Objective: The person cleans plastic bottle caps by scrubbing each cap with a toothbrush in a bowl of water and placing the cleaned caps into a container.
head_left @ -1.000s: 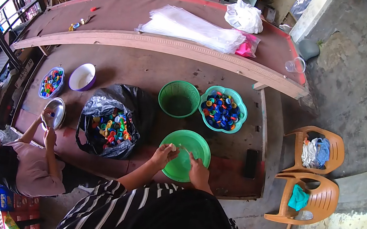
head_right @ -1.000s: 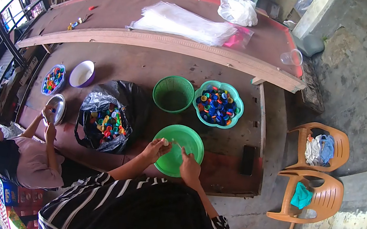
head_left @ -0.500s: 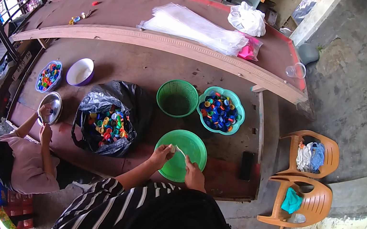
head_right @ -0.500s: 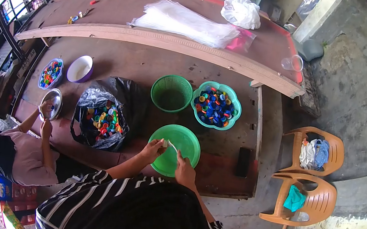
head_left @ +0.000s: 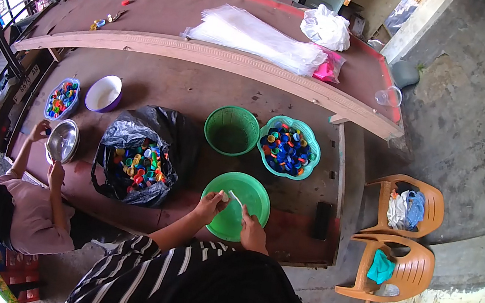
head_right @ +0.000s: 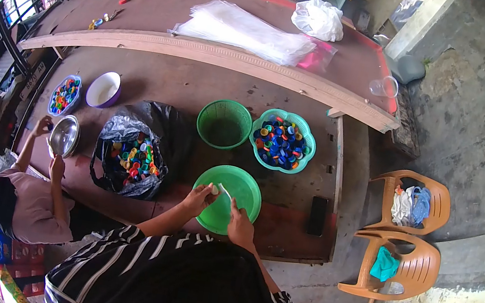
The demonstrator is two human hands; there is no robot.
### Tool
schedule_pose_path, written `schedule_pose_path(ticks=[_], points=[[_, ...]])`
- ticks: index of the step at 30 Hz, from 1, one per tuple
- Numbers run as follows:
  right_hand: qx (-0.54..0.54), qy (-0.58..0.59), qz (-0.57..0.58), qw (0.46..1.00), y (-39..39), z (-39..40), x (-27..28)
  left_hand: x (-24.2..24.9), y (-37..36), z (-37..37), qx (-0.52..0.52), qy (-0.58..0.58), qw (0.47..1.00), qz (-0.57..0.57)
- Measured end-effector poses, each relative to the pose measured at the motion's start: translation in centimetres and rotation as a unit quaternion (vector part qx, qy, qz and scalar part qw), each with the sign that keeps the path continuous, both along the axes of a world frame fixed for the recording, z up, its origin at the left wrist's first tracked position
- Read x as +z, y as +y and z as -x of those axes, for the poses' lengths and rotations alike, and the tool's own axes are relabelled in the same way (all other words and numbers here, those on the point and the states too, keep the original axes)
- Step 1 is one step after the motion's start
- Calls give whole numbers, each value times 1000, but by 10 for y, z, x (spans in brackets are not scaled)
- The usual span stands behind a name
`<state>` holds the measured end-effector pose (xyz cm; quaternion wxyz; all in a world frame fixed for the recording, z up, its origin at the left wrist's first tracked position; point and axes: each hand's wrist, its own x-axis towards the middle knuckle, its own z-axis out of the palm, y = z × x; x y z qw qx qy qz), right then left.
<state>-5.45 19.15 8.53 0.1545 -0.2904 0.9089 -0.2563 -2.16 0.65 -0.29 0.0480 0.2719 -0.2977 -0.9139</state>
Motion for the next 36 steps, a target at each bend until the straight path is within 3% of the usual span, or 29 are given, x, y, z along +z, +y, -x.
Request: schedule_pose_path(ticks=[2,5,10,13,16,19,26,29,32,36], points=[[27,1,42,999,-2,-9,11,-4,-1,-5,5,6,1000,-7],[8,-28,-41,999,-2,-7,15,-5,-4,-1,6,27,999,-21],[13,-7,-17,1000,-6,-9,16,4,-3,-1,7,5,1000,-3],[18,26,-73,997,-4,0,2,24,0,-2,-3,-103,987,120],[28,79,-136,987,-1,18,-13,11,-3,-7,-69,-63,963,252],[46,75,-178,980,1,22,-25,-9,1,-7,-39,-54,945,321],[48,79,-28,995,-3,-8,11,-3,-7,-5,-55,-36,946,317],[-1,66,-79,995,8,-2,0,5,0,-3,-51,-50,943,325],[26,68,-24,997,6,-9,21,0,-2,-3,-52,-53,941,330],[13,90,-81,993,9,7,-15,6,1,1,-49,-62,945,318]])
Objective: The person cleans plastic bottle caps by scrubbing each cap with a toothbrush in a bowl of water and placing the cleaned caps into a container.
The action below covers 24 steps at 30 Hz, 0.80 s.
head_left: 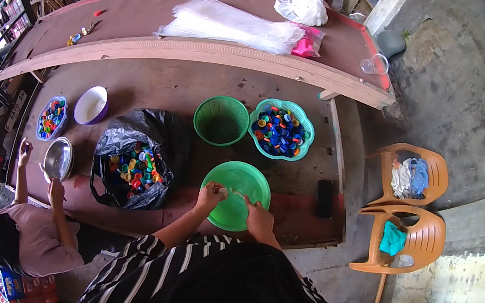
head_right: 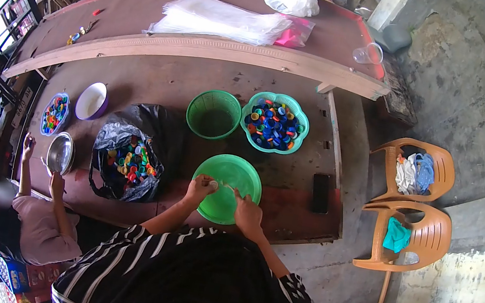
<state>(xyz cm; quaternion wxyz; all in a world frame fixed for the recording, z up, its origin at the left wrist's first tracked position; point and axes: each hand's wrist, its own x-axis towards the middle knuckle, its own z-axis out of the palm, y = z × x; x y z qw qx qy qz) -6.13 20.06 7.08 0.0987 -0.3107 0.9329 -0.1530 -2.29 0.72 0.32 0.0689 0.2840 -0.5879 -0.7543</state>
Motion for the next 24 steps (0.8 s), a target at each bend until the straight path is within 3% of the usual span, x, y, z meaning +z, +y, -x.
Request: schedule_pose_path(ticks=[5,7,10,13,18,22,24], points=[[19,-11,-50,998,-4,10,-5,-11,-6,-1,-45,-19,996,70],[18,-3,14,1000,-9,-3,24,-14,-6,0,-41,-33,995,84],[13,-30,31,999,-7,-14,26,-8,-5,1,-5,25,997,-76],[-27,-42,34,998,1,-14,20,-1,-1,2,-12,19,991,-135],[4,-32,39,999,-4,-15,29,-4,-4,2,-17,25,998,-61],[-7,13,-16,1000,-4,11,-3,8,-3,-1,-23,16,999,-35],[-4,5,-23,1000,-4,13,-13,0,-5,-4,-44,17,998,34]])
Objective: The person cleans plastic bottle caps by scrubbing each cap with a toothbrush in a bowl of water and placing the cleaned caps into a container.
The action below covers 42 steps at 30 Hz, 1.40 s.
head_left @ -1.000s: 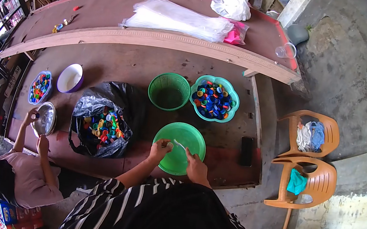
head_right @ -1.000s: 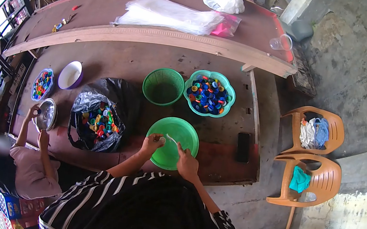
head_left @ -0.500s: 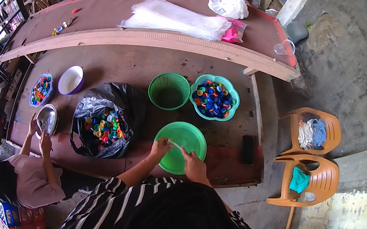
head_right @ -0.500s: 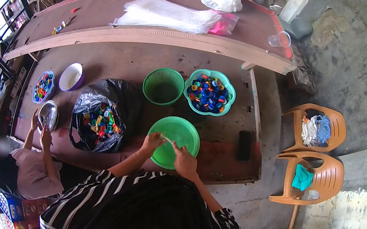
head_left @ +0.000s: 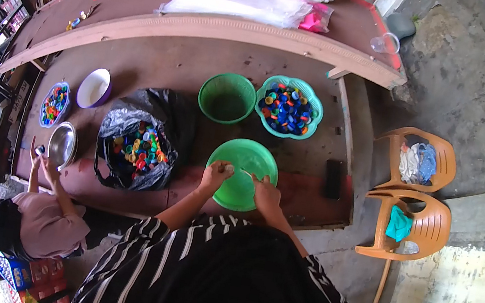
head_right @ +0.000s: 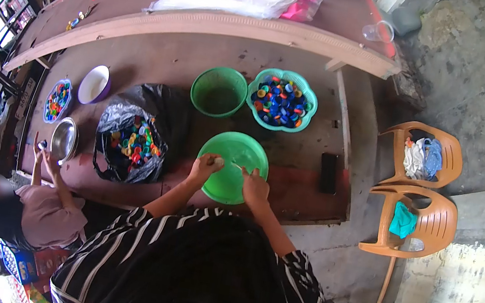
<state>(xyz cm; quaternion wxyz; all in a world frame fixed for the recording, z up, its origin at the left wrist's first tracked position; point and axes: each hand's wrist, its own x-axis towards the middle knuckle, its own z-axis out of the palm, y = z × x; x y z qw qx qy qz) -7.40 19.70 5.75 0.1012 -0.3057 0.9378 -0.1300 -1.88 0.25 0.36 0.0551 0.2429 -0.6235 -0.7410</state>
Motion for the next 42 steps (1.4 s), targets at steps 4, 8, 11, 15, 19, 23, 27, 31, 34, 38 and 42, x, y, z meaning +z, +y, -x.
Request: schedule_pose_path(ticks=[4,8,11,15,19,23,27,31,34,38,42], points=[[3,-28,71,997,-10,-14,42,-12,-6,0,-5,-8,993,115],[13,-60,65,996,-6,-23,41,-7,-6,0,-7,-30,982,186],[-13,-32,97,995,-4,-21,43,10,1,-3,-15,-7,995,103],[3,-44,23,999,-4,-14,38,9,-4,3,11,-12,1000,-6],[-5,-14,3,1000,1,-2,18,2,-1,7,43,-4,990,-135],[37,-34,73,996,-7,-21,55,-15,-10,3,-10,8,999,-38],[-13,-22,51,998,3,-7,24,-3,2,5,28,-17,994,-108],[-1,-8,6,1000,10,8,1,-6,0,2,53,3,973,-223],[15,-48,47,998,8,5,11,-7,2,2,84,9,960,-268],[44,-52,133,989,-1,-8,25,-11,2,2,120,56,937,-323],[24,-58,136,989,5,-5,28,3,10,2,117,29,932,-343]])
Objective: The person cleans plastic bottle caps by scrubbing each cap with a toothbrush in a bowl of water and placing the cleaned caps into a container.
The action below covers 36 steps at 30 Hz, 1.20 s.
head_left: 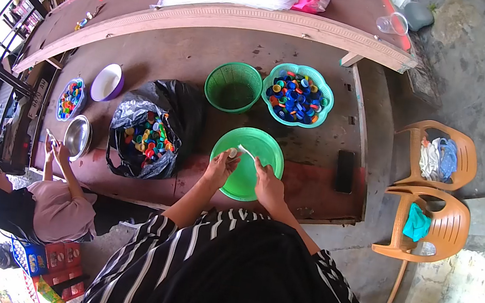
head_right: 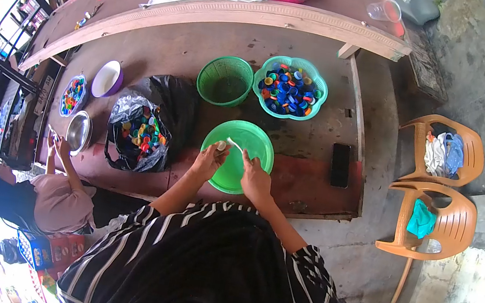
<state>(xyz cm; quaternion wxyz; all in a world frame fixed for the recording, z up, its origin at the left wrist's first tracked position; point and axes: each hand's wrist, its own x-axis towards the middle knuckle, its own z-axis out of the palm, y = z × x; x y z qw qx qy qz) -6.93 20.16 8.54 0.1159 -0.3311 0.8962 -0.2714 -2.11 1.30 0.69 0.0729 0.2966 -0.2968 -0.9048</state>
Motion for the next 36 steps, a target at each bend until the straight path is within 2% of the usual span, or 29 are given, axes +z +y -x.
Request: schedule_pose_path(ticks=[2,5,8,11,14,17,18,21,22,24,26,28,30,33,34,36], points=[[8,-4,35,999,2,-2,13,9,6,0,7,-19,1000,-20],[30,2,-9,1000,6,-3,-3,21,14,0,-2,22,999,-29],[15,7,15,1000,13,-1,-1,10,20,2,-7,-2,1000,-7],[58,0,38,998,22,4,-4,22,28,0,-6,19,999,34],[53,38,24,998,31,16,-18,14,33,-5,-16,-11,995,98],[99,33,32,994,38,15,-8,23,40,-8,-15,-45,983,179],[91,40,-9,995,41,15,-17,23,40,-7,-25,-97,963,249],[59,24,18,998,52,24,-22,18,34,4,-42,-159,919,359],[66,-6,-15,998,56,29,-11,23,34,10,-19,-172,904,392],[73,-29,25,997,65,37,-27,37,31,31,-46,-129,881,453],[84,-87,22,993,71,42,-11,53,30,65,-64,-77,867,488],[79,-101,29,991,76,45,-11,56,26,115,-47,45,797,600],[79,-111,37,990,80,47,-13,80,33,161,-7,100,797,596],[80,-107,46,990,85,52,-17,91,38,202,42,96,724,681],[79,-100,44,991,87,53,-18,85,36,210,2,99,809,580],[76,-90,47,992,89,56,-21,71,39,207,-31,98,819,564]])
